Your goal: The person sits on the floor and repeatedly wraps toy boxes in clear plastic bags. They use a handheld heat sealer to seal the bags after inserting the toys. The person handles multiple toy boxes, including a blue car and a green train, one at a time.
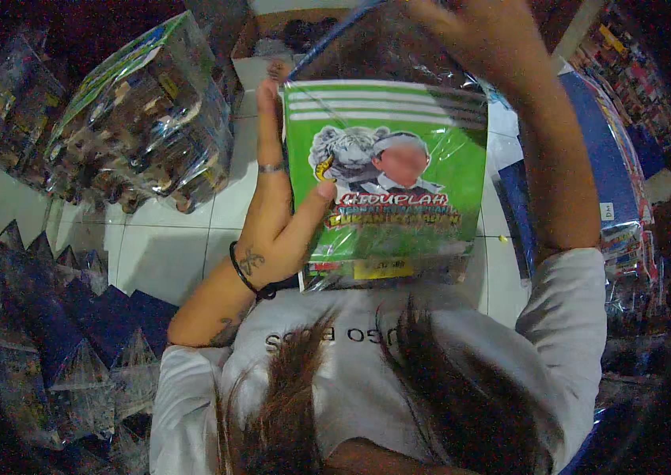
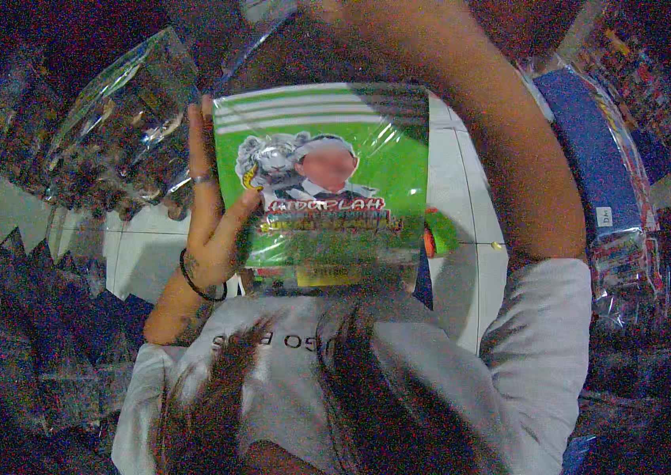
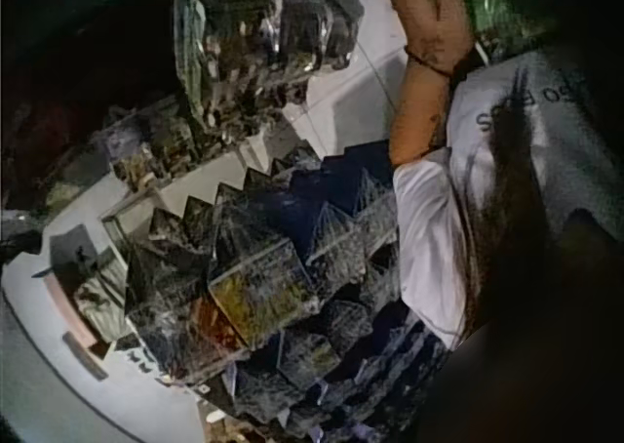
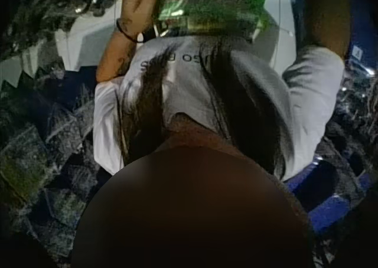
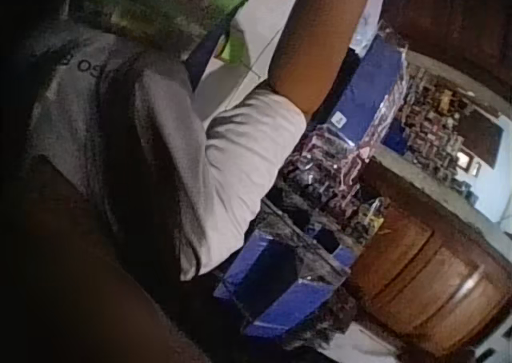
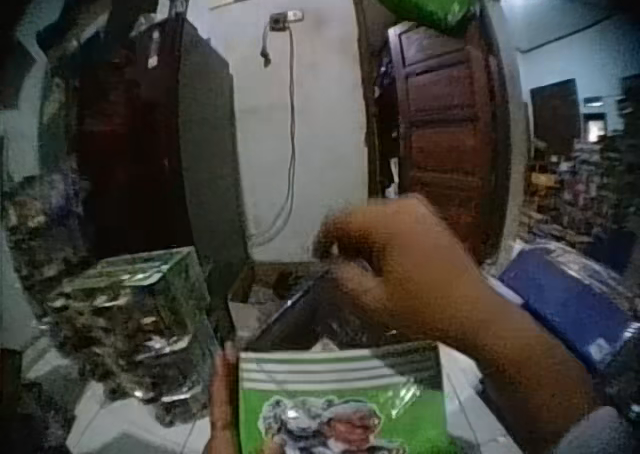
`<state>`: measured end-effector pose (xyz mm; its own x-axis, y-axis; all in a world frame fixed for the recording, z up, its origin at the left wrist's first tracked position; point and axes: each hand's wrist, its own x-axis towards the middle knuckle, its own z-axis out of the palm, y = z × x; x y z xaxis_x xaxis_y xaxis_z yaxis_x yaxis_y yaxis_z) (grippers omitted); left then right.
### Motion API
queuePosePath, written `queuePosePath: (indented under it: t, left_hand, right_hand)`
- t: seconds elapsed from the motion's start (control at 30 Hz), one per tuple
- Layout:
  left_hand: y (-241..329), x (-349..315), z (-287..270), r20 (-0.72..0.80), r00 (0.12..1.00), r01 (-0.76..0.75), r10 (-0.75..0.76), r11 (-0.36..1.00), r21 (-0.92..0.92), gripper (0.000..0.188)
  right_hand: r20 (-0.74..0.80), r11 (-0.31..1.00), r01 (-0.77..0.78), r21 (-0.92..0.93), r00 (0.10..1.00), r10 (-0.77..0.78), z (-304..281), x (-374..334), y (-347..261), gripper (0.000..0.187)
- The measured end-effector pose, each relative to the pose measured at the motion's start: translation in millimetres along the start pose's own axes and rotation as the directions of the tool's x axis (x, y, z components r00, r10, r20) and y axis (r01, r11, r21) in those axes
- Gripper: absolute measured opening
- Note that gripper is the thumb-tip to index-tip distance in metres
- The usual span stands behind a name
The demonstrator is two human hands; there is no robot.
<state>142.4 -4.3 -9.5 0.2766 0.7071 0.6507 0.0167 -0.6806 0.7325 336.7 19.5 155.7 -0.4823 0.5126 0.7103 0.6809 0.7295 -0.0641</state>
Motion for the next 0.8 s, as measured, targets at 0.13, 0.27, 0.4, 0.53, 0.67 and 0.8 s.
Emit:
queuePosePath:
  t: [0.13, 0.27, 0.4, 0.53, 0.67, 0.8]
  left_hand:
    - [2.8, 25.6, -26.1, 0.09, 0.967, -0.254, 0.238, 0.897, 0.363, 0.108]
    - [15.3, 43.7, -34.1, 0.289, 0.941, -0.339, 0.178, 0.557, 0.759, 0.114]
    - [36.1, 35.5, -26.1, 0.406, 0.909, -0.392, 0.096, 0.529, 0.753, 0.116]
    - [48.6, 12.4, -10.6, 0.531, 0.847, -0.45, 0.019, 0.556, 0.699, 0.109]
    - [49.7, -7.5, -3.8, 0.633, 0.774, -0.485, 0.0, 0.643, 0.593, 0.104]
    - [45.0, -2.6, -10.0, 0.627, 0.775, -0.445, 0.084, 0.777, 0.445, 0.101]
  right_hand:
    - [-0.296, 0.924, 0.245, 0.294, 0.942, -0.156, -6.0, -29.6, 28.6, 0.03]
    - [-0.182, 0.999, -0.028, 0.024, 0.983, 0.032, 16.6, -80.3, 43.3, 0.063]
    - [0.286, 0.994, 0.103, -0.033, 0.954, -0.089, 34.8, -117.4, 11.9, 0.077]
    - [0.288, 0.973, 0.159, 0.167, 0.936, -0.203, 36.6, -146.5, -19.9, 0.081]
    - [0.149, 0.782, -0.108, 0.614, 0.989, 0.02, 18.9, -144.3, -18.5, 0.081]
    - [-0.021, 0.997, -0.064, -0.046, 0.998, 0.064, 17.2, -120.6, -15.2, 0.083]
